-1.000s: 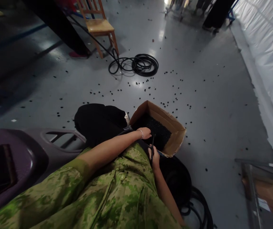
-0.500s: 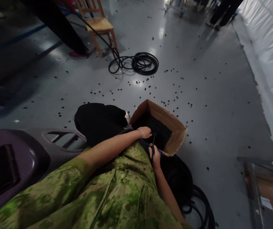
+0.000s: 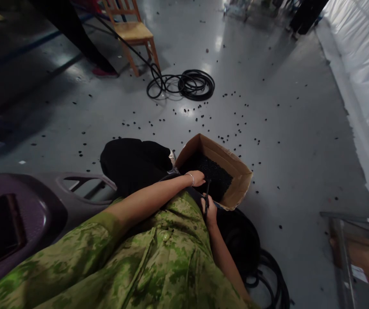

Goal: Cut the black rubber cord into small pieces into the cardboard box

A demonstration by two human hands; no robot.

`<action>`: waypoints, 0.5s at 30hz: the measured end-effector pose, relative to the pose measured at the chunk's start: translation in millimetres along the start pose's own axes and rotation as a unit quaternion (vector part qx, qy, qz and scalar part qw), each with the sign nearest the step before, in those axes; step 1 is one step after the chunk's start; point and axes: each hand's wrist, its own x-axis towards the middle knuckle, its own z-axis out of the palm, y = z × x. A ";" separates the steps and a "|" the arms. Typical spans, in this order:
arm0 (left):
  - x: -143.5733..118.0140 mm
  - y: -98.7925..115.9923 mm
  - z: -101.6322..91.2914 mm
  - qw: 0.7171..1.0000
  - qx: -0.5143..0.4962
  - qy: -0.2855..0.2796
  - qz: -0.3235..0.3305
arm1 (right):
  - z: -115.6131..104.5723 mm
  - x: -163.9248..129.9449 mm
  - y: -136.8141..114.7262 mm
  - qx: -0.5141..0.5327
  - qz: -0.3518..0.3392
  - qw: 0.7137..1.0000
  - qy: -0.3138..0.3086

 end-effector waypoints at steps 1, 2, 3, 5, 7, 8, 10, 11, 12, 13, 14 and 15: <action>-0.2 0.1 -0.2 1.000 0.000 0.000 0.000 | 0.0 -0.1 -0.2 0.000 0.002 1.000 -0.001; -0.2 0.2 -0.2 1.000 0.001 0.000 0.000 | -0.1 -0.3 -0.5 -0.001 0.004 1.000 -0.001; 0.1 0.1 0.1 1.000 0.003 0.000 0.002 | -0.2 -0.5 -0.8 0.000 0.004 1.000 -0.001; 1.3 -0.1 1.3 1.000 0.007 0.001 0.008 | -0.4 -0.8 -1.3 0.000 0.004 1.000 0.001; 2.8 -0.2 2.8 1.000 0.004 0.003 0.009 | -0.6 -0.9 -1.7 0.000 0.002 1.000 0.002; 3.3 -0.2 3.4 1.000 0.000 0.003 0.008 | -0.6 -0.9 -2.0 0.000 0.001 1.000 0.001; 3.9 0.0 3.9 1.000 -0.005 0.002 0.008 | -0.3 -1.0 -2.4 0.000 -0.003 1.000 0.000; 3.8 0.2 3.9 1.000 -0.006 0.002 0.008 | 0.0 -1.0 -2.5 0.000 -0.005 1.000 0.000; 3.6 0.5 3.7 1.000 -0.007 0.002 0.007 | 0.3 -1.0 -2.7 0.000 -0.005 1.000 0.003; 3.3 0.7 3.3 1.000 -0.008 0.002 0.007 | 0.6 -1.0 -2.9 0.001 -0.005 1.000 0.005; 2.9 0.8 2.8 1.000 -0.009 0.001 0.006 | 0.9 -1.0 -3.0 0.001 -0.004 1.000 0.008; 2.5 0.9 2.4 1.000 -0.011 0.000 0.007 | 1.1 -1.1 -3.1 0.001 -0.001 1.000 0.010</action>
